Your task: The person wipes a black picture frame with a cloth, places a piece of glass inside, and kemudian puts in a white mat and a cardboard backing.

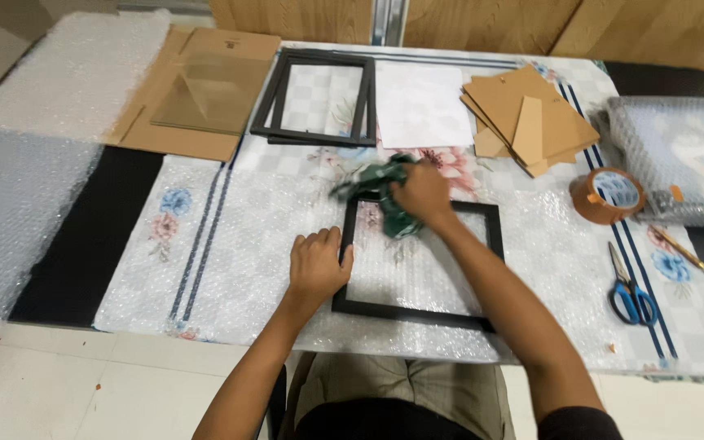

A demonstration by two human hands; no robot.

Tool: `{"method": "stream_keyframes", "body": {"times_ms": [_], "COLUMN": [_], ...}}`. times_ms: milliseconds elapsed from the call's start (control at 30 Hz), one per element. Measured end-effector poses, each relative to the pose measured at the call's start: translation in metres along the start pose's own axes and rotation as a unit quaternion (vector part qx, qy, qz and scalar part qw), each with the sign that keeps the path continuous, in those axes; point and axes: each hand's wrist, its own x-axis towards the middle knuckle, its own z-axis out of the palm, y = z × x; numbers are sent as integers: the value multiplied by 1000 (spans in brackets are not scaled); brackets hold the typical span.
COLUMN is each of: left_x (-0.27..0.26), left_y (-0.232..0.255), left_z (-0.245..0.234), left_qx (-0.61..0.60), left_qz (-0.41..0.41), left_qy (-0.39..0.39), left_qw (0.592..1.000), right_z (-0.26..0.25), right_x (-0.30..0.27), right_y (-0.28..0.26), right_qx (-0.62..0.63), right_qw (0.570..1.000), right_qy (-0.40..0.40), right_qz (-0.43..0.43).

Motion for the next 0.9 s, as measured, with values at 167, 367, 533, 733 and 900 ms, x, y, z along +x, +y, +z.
{"method": "stream_keyframes", "body": {"times_ms": [167,367,533,733,900], "left_x": [0,4,10,16,12], "left_y": [0,-2,4,7,3], "left_z": [5,0,-21,-19,-3], "left_qx": [38,17,-10,33,49], "left_qz": [8,4,-14,-4,-7], "left_qy": [2,-63,-102,-114,-90], "left_qw": [999,998,995,993,995], "right_z": [-38,-19,-84,-100,-76], "right_x": [-32,-33,-43,-68,-103], "right_y": [101,233,150,118,145], "right_qx": [-40,308,614,274,-134], "right_qw": [992,893,722,934,963], "right_qy": [55,189,216,200,180], "right_qz": [105,268,234,113,152]}}
